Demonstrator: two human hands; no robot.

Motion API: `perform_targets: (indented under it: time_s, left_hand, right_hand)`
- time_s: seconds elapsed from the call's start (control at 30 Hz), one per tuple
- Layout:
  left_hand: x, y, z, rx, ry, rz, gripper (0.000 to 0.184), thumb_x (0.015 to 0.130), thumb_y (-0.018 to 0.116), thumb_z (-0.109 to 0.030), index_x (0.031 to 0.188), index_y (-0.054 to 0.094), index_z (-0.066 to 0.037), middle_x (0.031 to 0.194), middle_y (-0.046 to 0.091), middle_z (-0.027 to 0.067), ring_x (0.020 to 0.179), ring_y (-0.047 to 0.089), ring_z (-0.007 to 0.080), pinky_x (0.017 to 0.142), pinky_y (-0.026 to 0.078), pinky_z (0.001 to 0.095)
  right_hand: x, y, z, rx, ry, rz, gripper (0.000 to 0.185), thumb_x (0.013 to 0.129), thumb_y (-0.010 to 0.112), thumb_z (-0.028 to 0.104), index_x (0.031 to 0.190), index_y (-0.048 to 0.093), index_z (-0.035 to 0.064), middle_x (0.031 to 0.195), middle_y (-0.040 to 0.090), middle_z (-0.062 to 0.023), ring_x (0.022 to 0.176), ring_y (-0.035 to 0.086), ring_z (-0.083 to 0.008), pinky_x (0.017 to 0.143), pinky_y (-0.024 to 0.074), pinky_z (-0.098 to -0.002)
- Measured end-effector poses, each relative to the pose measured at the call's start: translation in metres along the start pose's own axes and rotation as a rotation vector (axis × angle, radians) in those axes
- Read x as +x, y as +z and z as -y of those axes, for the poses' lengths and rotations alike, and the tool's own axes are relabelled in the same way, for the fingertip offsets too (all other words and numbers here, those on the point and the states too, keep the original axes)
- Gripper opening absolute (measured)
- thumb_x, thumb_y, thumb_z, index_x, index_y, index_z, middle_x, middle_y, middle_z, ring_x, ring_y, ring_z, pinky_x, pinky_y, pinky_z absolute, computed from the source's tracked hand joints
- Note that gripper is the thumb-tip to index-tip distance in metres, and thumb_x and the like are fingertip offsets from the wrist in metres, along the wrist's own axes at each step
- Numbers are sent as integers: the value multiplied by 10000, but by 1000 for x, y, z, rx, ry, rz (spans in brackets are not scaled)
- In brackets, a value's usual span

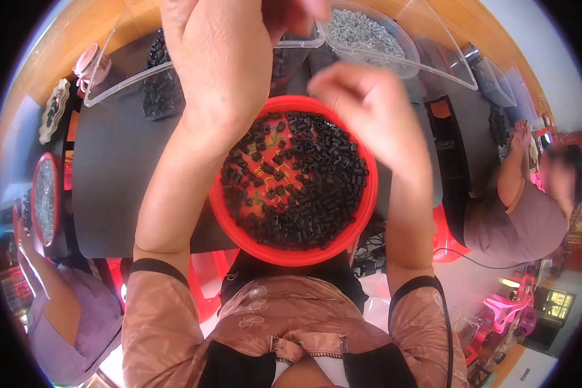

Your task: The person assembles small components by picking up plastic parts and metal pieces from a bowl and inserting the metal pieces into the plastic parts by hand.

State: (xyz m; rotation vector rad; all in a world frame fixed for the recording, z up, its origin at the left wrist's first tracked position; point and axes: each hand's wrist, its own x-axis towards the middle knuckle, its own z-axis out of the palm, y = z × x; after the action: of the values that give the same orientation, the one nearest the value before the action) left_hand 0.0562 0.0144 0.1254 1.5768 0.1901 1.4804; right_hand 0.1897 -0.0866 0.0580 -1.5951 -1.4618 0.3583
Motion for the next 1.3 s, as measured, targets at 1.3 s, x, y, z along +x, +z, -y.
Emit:
perform_targets:
  time_s: [1.3]
  left_hand:
    - [9,-17,12,-81,-255,6,603,1011,453,-405,492,549,-113,431,459,-10,369,364,66,378,240,215]
  right_hand:
    - [-52,24,-2,-423,180,-106,57,795,669,70,843,684,44,828,632,-132,758,623,-353,692,492,-444]
